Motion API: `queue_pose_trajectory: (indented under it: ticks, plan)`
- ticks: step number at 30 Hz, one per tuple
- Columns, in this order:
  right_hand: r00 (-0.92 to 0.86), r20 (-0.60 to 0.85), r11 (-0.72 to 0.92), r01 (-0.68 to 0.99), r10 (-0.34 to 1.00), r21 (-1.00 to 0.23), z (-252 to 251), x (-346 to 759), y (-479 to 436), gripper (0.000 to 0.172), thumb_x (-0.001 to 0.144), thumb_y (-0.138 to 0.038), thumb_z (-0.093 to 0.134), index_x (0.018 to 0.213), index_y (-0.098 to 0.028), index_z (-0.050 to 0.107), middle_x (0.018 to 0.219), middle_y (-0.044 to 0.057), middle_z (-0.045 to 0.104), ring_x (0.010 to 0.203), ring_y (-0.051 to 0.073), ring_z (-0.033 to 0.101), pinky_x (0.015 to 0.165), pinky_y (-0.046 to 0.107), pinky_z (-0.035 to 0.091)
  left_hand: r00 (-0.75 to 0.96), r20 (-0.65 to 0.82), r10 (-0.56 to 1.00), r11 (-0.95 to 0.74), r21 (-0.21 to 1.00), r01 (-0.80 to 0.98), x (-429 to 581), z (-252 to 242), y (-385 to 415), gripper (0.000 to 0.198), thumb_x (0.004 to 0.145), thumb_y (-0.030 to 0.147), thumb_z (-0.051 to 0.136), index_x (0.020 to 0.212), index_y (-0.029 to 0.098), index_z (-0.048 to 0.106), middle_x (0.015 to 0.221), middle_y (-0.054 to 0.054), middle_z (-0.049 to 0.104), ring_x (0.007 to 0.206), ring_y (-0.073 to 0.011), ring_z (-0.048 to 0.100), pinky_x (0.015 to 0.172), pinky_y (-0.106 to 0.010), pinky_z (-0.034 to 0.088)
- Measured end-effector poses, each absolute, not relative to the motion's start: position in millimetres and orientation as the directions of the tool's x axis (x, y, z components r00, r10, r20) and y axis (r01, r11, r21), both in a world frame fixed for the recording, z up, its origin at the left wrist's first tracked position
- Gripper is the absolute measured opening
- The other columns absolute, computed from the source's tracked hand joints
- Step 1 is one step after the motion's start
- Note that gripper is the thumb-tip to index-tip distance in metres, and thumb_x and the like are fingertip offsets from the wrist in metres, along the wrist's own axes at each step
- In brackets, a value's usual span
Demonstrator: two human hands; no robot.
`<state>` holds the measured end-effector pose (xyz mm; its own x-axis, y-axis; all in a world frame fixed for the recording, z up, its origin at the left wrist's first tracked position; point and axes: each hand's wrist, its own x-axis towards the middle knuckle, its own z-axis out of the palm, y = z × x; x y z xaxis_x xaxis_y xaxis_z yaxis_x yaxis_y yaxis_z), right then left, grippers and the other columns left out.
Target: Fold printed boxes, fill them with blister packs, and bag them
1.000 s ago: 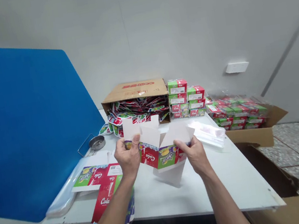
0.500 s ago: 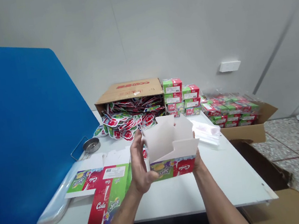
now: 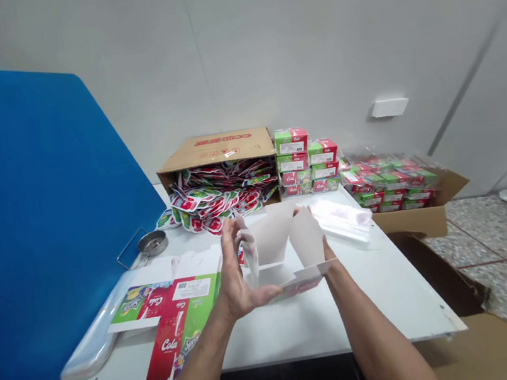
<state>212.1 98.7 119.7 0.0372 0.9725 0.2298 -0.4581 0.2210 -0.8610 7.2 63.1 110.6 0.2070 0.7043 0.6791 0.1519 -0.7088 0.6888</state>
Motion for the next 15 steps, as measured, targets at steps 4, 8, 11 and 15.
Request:
queue_pose_trajectory:
  ticks: [4, 8, 11, 15]
  plan:
    - [0.083, 0.194, 0.209, -0.495, 0.978, -0.843, 104, 240, 98, 0.067, 0.084, -0.083, 0.048, 0.117, -0.03, 0.07, 0.126, 0.006, 0.07, 0.119, 0.028, 0.062, 0.097, 0.043, 0.052, 0.217, 0.738, 0.639, -0.765, 0.581, 0.276, 11, 107, 63, 0.144, 0.056, 0.07, 0.084, 0.162, 0.023, -0.001, 0.162, -0.021, 0.019, 0.15, -0.0435, 0.024, 0.119, -0.065, 0.026]
    - [0.182, 0.018, 0.11, -0.511, 0.983, -0.853, 59, 253, 52, 0.074, 0.086, -0.085, 0.039, 0.129, -0.031, 0.066, 0.144, 0.005, 0.06, 0.133, 0.031, 0.055, 0.105, 0.048, 0.048, 0.228, 0.805, 0.548, -0.798, 0.421, 0.432, 20, 95, 50, 0.147, 0.05, 0.068, 0.087, 0.162, 0.021, 0.003, 0.156, -0.023, 0.027, 0.146, -0.0465, 0.028, 0.117, -0.067, 0.028]
    - [0.268, -0.024, 0.13, -0.541, 0.963, -0.831, 28, 247, 0, 0.083, 0.086, -0.087, 0.025, 0.134, -0.031, 0.062, 0.133, 0.009, 0.068, 0.125, 0.036, 0.062, 0.099, 0.055, 0.051, 0.149, 0.855, 0.496, -0.789, 0.373, 0.489, 32, 80, 30, 0.148, 0.049, 0.072, 0.085, 0.163, 0.02, 0.005, 0.157, -0.024, 0.026, 0.144, -0.0495, 0.029, 0.116, -0.069, 0.028]
    - [0.338, -0.072, 0.126, -0.529, 0.939, -0.839, 25, 235, -39, 0.084, 0.084, -0.089, 0.024, 0.131, -0.032, 0.064, 0.107, 0.011, 0.078, 0.112, 0.038, 0.069, 0.093, 0.056, 0.053, 0.107, 0.862, 0.496, -0.776, 0.384, 0.5, 55, 59, -1, 0.144, 0.05, 0.076, 0.081, 0.163, 0.025, 0.008, 0.158, -0.022, 0.025, 0.145, -0.0524, 0.028, 0.116, -0.074, 0.021]
